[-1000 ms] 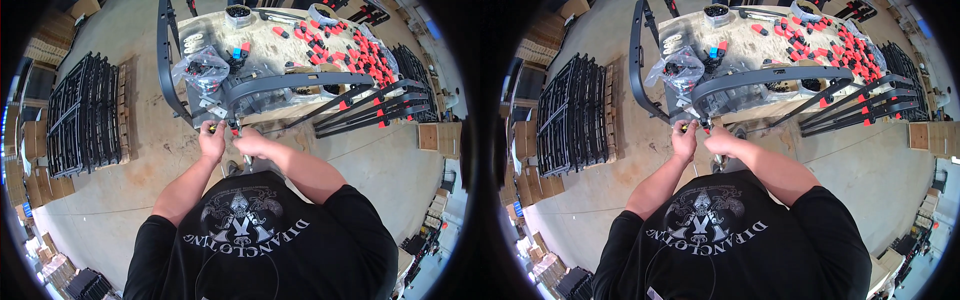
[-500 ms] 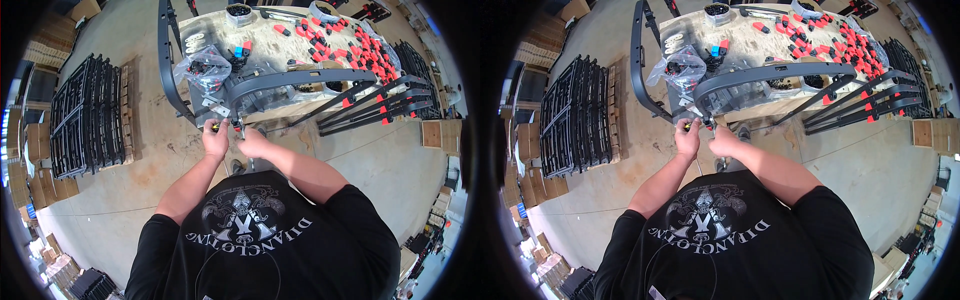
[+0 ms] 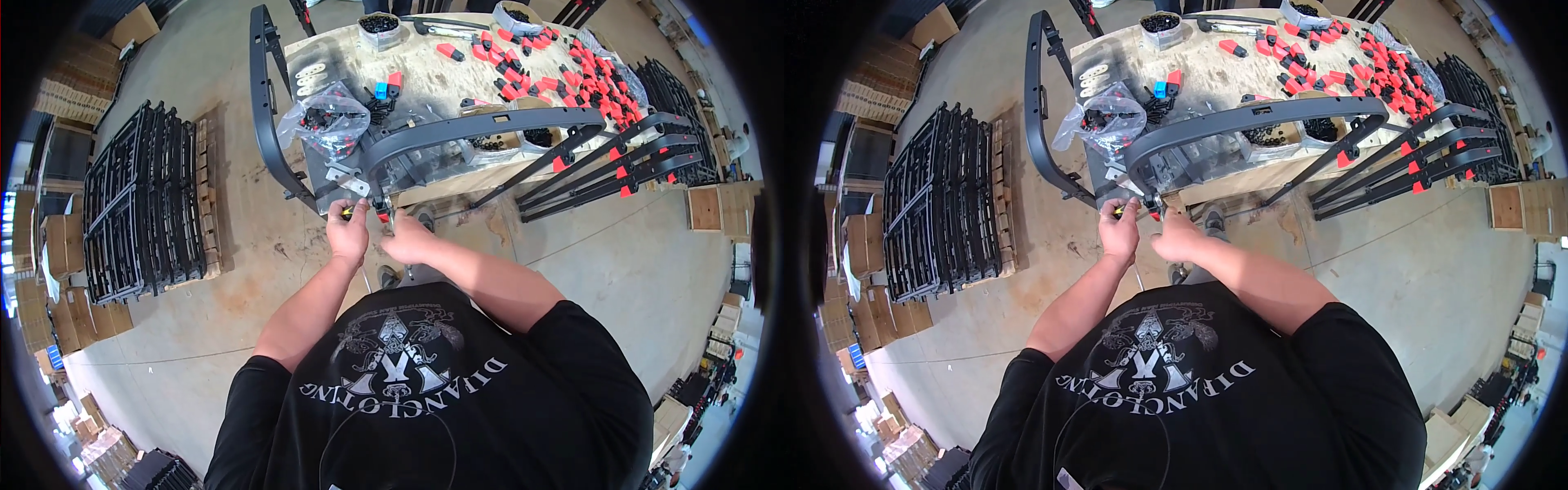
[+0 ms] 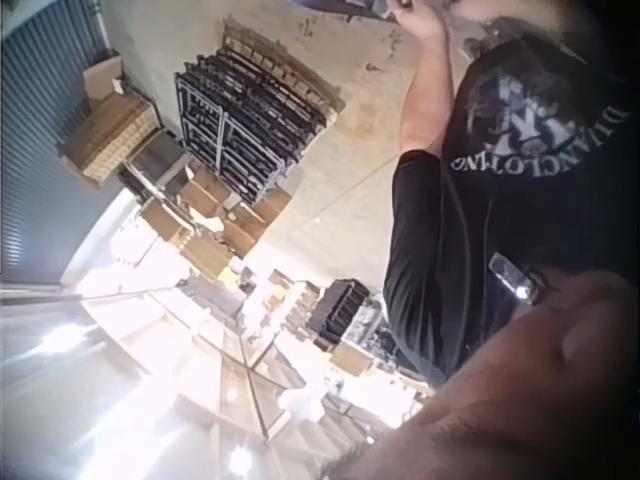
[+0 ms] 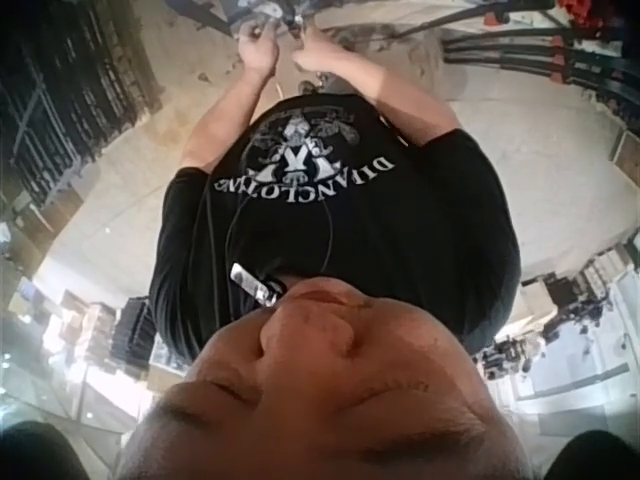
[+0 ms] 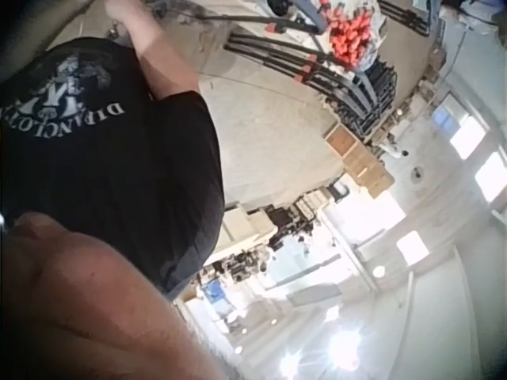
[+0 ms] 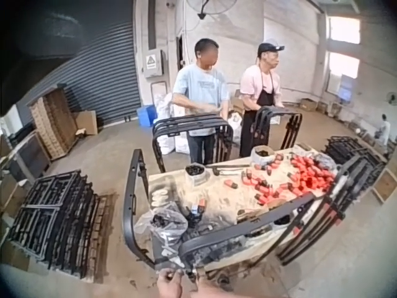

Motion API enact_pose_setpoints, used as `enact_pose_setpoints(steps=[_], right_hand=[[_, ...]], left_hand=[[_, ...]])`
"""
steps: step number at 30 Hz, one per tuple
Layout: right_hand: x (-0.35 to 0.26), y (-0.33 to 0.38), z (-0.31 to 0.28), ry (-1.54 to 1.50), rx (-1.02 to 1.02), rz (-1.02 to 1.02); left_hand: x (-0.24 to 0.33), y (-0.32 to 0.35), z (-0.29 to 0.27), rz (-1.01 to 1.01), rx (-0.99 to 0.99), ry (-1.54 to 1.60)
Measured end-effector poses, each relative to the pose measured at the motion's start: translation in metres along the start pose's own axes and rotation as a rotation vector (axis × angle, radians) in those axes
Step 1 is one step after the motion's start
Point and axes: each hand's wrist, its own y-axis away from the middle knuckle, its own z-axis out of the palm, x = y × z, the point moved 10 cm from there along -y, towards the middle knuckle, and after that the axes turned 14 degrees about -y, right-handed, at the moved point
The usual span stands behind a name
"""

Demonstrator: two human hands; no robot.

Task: Assembling black metal frame components by attaching red plastic end caps and securing structural connections at a workbench.

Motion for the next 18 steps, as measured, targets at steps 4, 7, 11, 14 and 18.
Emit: enact_pose_setpoints(steps=[4,7,11,14,18], right_hand=[[0.003,-0.005,0.001,0.090,-0.070,0.033],[0.008,-0.007,0.011,0.003,-0.017,-0.039],[0.023,0.016,0.020,-0.175,-0.009,-0.186],[0.027,0.014,0.025,-0.116,0.024,-0.096],[0.023,0.007,0.021,-0.054,0.058,-0.054]], left_hand=[[-0.009,-0.005,-0.002,0.056,0.048,-0.033],[-0.009,-0.002,-0.005,0.044,0.046,-0.016],[-0.010,0.003,-0.009,-0.048,0.062,0.001],[-0.021,0.014,-0.012,0.041,0.099,-0.003],[-0.028,0.041,0.001,-0.051,-0.053,-0.220]])
